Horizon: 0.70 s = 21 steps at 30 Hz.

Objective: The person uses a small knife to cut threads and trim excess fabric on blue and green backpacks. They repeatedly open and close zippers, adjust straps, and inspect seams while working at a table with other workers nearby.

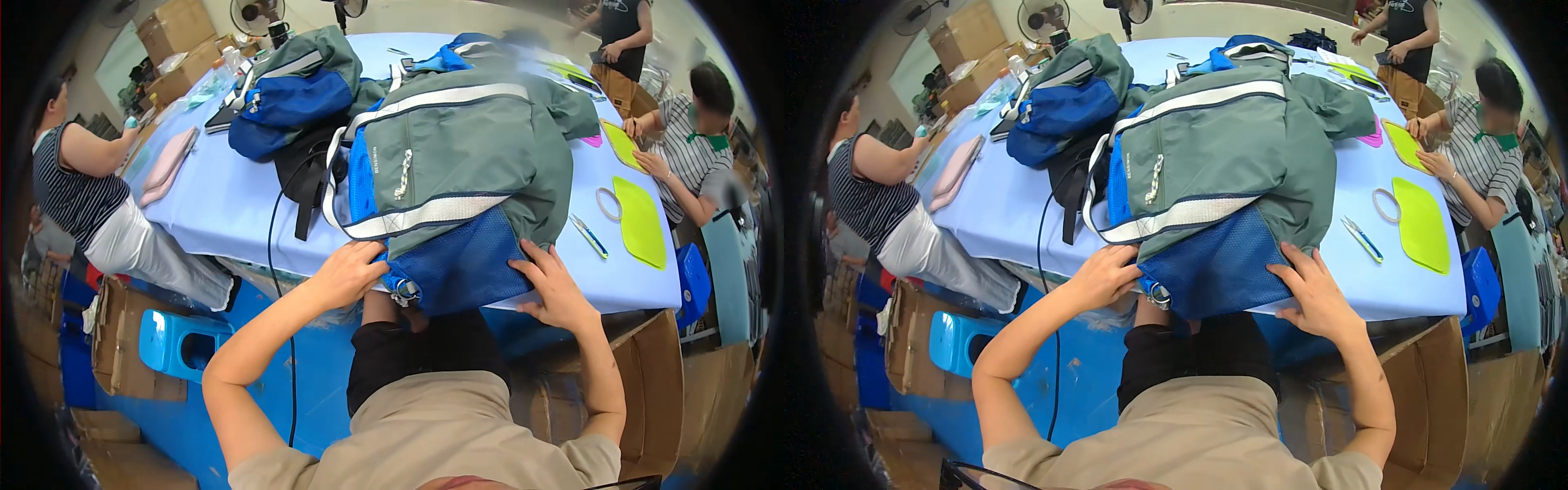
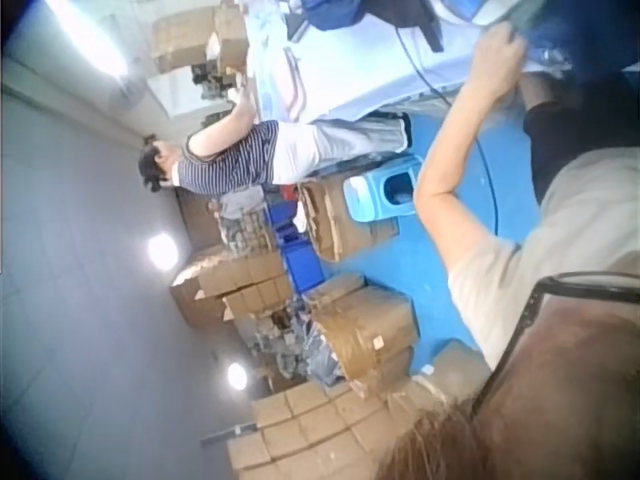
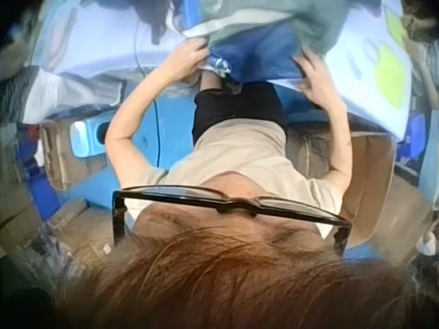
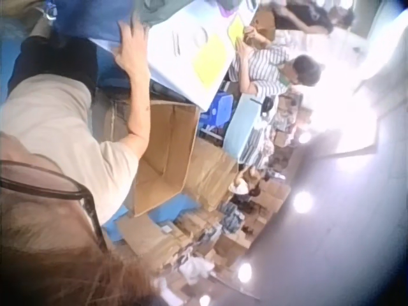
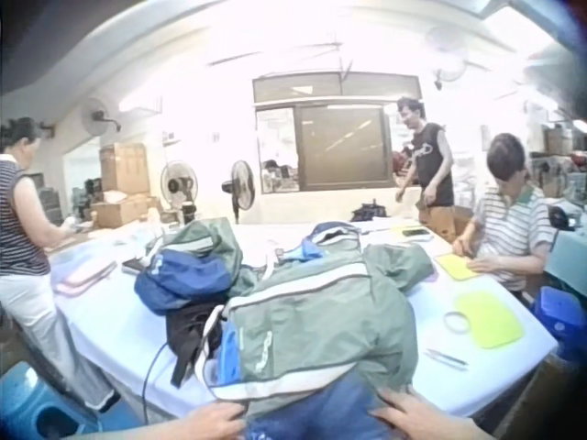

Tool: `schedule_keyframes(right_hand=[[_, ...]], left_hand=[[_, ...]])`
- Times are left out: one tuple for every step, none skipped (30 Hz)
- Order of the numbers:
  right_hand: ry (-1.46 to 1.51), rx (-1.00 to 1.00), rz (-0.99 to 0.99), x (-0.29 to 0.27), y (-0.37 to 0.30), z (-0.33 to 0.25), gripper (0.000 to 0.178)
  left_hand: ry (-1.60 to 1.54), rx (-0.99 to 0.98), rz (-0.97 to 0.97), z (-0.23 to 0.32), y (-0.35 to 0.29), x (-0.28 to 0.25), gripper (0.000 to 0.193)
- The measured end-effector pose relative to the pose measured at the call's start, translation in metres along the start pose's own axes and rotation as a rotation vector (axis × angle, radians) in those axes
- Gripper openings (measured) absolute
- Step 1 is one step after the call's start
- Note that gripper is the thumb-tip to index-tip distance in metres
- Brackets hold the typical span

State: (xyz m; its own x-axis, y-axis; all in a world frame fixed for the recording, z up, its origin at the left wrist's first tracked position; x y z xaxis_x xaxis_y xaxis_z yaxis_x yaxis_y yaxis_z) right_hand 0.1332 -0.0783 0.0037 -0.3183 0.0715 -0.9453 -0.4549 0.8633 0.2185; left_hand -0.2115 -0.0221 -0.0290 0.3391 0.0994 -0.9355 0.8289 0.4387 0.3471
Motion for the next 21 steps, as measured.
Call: schedule_keyframes(right_hand=[[0.010,0.003,-0.020,-0.002,-0.001,0.000,0.057],[0.065,0.005,-0.010,-0.004,0.000,-0.001,0.053],[0.116,0.014,0.006,-0.007,0.003,0.000,0.049],[0.167,0.024,0.022,-0.010,0.005,0.000,0.045],[0.165,0.019,0.099,-0.012,0.007,0.000,0.040],[0.163,0.014,0.178,-0.015,0.009,-0.001,0.035],[0.160,0.009,0.257,-0.016,0.011,-0.002,0.030],[0.177,0.019,0.297,-0.018,0.013,-0.001,0.026],[0.195,0.026,0.335,-0.019,0.014,-0.002,0.023],[0.210,0.037,0.373,-0.021,0.015,-0.001,0.020],[0.231,0.048,0.406,-0.022,0.016,-0.001,0.019],[0.255,0.055,0.438,-0.021,0.018,-0.001,0.018],[0.282,0.060,0.467,-0.021,0.020,-0.001,0.017],[0.278,0.044,0.481,-0.020,0.022,-0.002,0.016],[0.276,0.026,0.496,-0.020,0.025,-0.003,0.016],[0.275,0.005,0.510,-0.019,0.027,-0.004,0.016],[0.274,0.003,0.517,-0.019,0.029,-0.006,0.015],[0.271,0.001,0.526,-0.019,0.029,-0.008,0.014],[0.266,0.002,0.534,-0.019,0.029,-0.008,0.013],[0.268,0.017,0.537,-0.019,0.028,-0.007,0.013],[0.272,0.036,0.538,-0.018,0.026,-0.006,0.013]], left_hand=[[-0.012,-0.005,-0.041,0.000,0.000,-0.002,0.026],[-0.027,-0.029,-0.060,0.002,-0.001,-0.005,0.027],[-0.042,-0.042,-0.077,0.005,-0.001,-0.010,0.028],[-0.057,-0.055,-0.094,0.008,0.000,-0.014,0.029],[-0.070,-0.072,-0.149,0.010,0.001,-0.019,0.026],[-0.081,-0.087,-0.205,0.013,0.003,-0.024,0.022],[-0.091,-0.104,-0.260,0.015,0.006,-0.031,0.019],[-0.140,-0.140,-0.278,0.018,0.011,-0.039,0.019],[-0.188,-0.180,-0.293,0.022,0.017,-0.050,0.019],[-0.239,-0.216,-0.309,0.025,0.024,-0.057,0.019],[-0.236,-0.162,-0.180,0.026,0.034,-0.064,0.017],[-0.233,-0.111,-0.051,0.027,0.044,-0.070,0.015],[-0.230,-0.064,0.077,0.028,0.054,-0.075,0.013],[-0.233,-0.091,0.140,0.029,0.065,-0.077,0.012],[-0.234,-0.119,0.203,0.030,0.077,-0.080,0.012],[-0.234,-0.149,0.268,0.030,0.088,-0.081,0.011],[-0.219,-0.133,0.317,0.030,0.099,-0.078,0.011],[-0.204,-0.115,0.367,0.028,0.109,-0.073,0.011],[-0.192,-0.095,0.417,0.026,0.117,-0.067,0.010],[-0.179,-0.092,0.436,0.025,0.124,-0.061,0.011],[-0.169,-0.090,0.451,0.023,0.130,-0.054,0.012]])
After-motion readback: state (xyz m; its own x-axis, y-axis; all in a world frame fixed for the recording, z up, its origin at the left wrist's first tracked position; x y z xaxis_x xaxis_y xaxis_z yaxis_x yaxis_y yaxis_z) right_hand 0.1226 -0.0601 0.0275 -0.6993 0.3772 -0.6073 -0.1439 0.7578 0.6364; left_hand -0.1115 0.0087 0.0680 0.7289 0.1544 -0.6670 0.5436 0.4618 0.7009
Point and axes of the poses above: each hand's wrist, its own y-axis towards the middle knuckle, its own x-axis out of the palm, z = x × y, the point moved 1 cm from there along y, towards the middle knuckle, and after that the axes turned 5 degrees about x, right-handed, at the moved point
